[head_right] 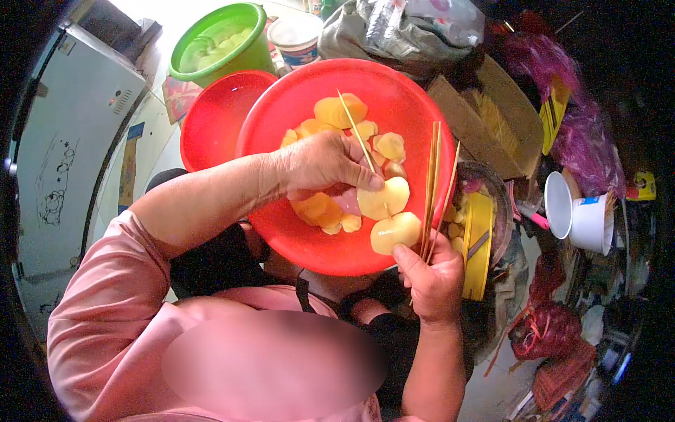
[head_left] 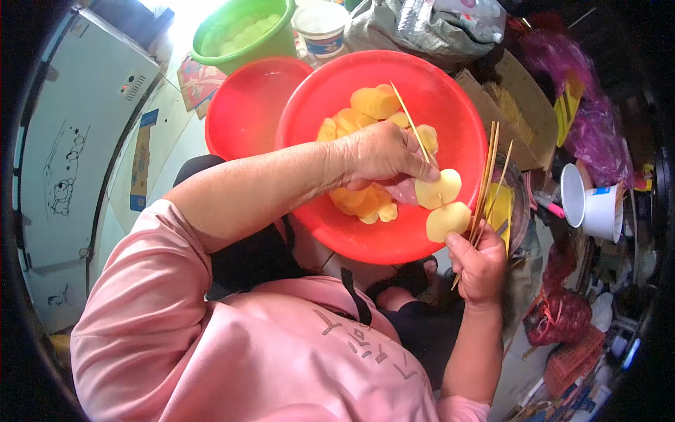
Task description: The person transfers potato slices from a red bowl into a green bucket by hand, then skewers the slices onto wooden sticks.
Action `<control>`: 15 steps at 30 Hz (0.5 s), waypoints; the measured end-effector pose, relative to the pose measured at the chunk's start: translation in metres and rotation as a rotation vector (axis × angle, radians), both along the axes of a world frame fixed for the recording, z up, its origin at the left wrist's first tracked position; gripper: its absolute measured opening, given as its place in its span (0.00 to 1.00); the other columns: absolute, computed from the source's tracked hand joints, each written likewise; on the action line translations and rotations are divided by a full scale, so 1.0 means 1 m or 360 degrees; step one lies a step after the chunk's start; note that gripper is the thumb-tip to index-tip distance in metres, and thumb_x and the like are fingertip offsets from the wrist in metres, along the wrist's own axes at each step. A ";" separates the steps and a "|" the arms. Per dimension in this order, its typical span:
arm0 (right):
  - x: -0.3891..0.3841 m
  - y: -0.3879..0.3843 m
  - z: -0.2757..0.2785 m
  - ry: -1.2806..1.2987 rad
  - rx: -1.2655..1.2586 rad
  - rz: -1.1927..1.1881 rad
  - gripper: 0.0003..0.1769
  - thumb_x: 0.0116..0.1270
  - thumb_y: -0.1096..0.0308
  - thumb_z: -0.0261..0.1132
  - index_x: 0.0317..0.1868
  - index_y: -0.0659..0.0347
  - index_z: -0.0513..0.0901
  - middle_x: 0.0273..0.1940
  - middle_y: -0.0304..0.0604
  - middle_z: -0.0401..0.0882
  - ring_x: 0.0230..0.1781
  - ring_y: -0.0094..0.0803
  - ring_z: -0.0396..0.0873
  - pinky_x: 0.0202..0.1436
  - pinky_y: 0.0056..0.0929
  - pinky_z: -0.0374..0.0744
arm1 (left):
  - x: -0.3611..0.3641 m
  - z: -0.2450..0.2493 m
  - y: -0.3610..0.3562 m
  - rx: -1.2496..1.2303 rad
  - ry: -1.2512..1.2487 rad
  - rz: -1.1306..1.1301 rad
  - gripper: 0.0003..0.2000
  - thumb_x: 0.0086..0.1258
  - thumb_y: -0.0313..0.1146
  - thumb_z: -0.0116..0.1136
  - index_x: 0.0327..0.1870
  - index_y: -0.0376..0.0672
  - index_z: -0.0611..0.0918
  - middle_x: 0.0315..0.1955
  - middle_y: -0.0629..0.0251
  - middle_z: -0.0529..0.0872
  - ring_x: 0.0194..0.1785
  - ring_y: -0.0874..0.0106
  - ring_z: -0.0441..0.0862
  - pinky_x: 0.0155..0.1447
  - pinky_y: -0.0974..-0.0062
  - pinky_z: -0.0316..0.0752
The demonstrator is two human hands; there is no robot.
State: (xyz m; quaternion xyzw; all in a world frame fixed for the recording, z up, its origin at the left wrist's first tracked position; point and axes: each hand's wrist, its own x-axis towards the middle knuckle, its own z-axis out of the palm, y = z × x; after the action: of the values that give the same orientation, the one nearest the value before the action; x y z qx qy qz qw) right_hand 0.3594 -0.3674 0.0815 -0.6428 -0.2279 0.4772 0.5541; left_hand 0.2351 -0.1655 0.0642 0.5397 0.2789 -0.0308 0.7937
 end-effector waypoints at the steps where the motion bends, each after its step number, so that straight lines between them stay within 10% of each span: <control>1: 0.000 0.000 -0.001 -0.0010 -0.0009 0.0001 0.09 0.59 0.74 0.65 0.41 0.61 0.81 0.24 0.29 0.75 0.17 0.13 0.65 0.19 0.14 0.64 | 0.000 -0.002 0.001 -0.0001 0.0000 -0.0002 0.09 0.62 0.33 0.64 0.38 0.37 0.82 0.32 0.62 0.85 0.32 0.71 0.85 0.37 0.75 0.82; 10: 0.013 -0.003 0.000 0.0043 0.0135 -0.0186 0.09 0.60 0.75 0.65 0.42 0.62 0.80 0.27 0.31 0.76 0.17 0.13 0.64 0.18 0.12 0.63 | 0.013 -0.025 0.056 -0.0225 -0.0072 0.0514 0.11 0.66 0.40 0.59 0.39 0.41 0.81 0.29 0.67 0.83 0.32 0.74 0.83 0.33 0.76 0.78; 13: 0.014 -0.003 0.004 0.0057 0.0138 -0.0235 0.09 0.61 0.75 0.64 0.42 0.62 0.79 0.28 0.32 0.77 0.18 0.13 0.64 0.18 0.12 0.63 | 0.020 -0.077 0.072 0.0765 0.0107 0.0517 0.10 0.67 0.39 0.55 0.43 0.43 0.79 0.32 0.65 0.83 0.35 0.68 0.83 0.37 0.70 0.78; 15: 0.013 -0.003 0.005 0.0103 0.0169 -0.0213 0.09 0.61 0.76 0.63 0.42 0.62 0.79 0.28 0.32 0.77 0.18 0.13 0.64 0.18 0.12 0.63 | 0.025 -0.103 0.067 0.2098 0.0332 -0.0474 0.13 0.63 0.38 0.55 0.46 0.45 0.78 0.34 0.62 0.84 0.37 0.59 0.83 0.44 0.66 0.78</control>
State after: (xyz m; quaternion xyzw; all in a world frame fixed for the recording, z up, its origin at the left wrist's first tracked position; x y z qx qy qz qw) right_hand 0.3727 -0.3708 0.0863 -0.6106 -0.1912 0.4469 0.6253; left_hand 0.2597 -0.0988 -0.0392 0.9372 0.2371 -0.0153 0.2555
